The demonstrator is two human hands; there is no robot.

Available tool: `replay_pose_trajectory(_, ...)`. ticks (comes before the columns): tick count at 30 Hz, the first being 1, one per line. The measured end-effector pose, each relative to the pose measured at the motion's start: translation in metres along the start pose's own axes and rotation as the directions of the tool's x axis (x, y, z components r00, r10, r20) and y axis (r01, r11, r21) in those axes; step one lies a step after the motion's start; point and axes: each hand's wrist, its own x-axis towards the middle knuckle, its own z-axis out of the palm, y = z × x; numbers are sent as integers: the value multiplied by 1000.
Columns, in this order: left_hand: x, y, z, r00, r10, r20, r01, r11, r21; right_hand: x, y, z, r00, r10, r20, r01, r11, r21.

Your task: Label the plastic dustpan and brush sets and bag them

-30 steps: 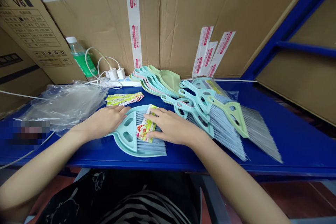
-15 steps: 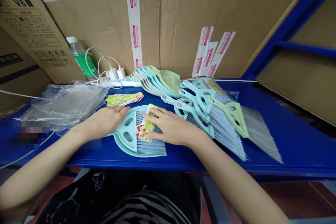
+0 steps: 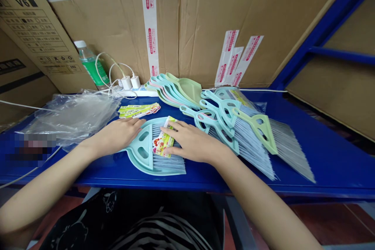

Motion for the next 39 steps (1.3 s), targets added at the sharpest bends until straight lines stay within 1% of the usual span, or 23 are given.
replay_pose_trajectory(4, 0, 0, 1, 1000, 5, 9, -5, 999, 34, 0, 0, 0, 999, 30, 28, -30, 999, -15)
replay_pose_trajectory(12, 0, 0, -1, 1000, 3, 11, -3, 999, 35, -4, 7, 4, 1000, 15, -23, -16, 1000, -18)
replay_pose_trajectory(16, 0, 1, -4, 999, -6, 34, 5, 1000, 24, -5, 7, 4, 999, 16, -39, -17, 1000, -17)
replay_pose_trajectory(22, 1, 3, -7, 998, -21, 56, 22, 1000, -8, -4, 3, -1, 997, 68, 26, -68, 998, -7)
replay_pose_trajectory(28, -1, 2, -4, 999, 2, 39, -2, 1000, 17, -3, 3, -1, 995, 90, 37, -90, 996, 16)
replay_pose_trajectory(33, 0, 1, -3, 999, 5, 35, -6, 999, 33, -4, 9, 3, 998, 54, -23, -53, 998, 26)
replay_pose_trajectory(39, 0, 2, -5, 999, -8, 47, 7, 1000, 17, -3, 7, 2, 999, 38, -14, -37, 999, 23)
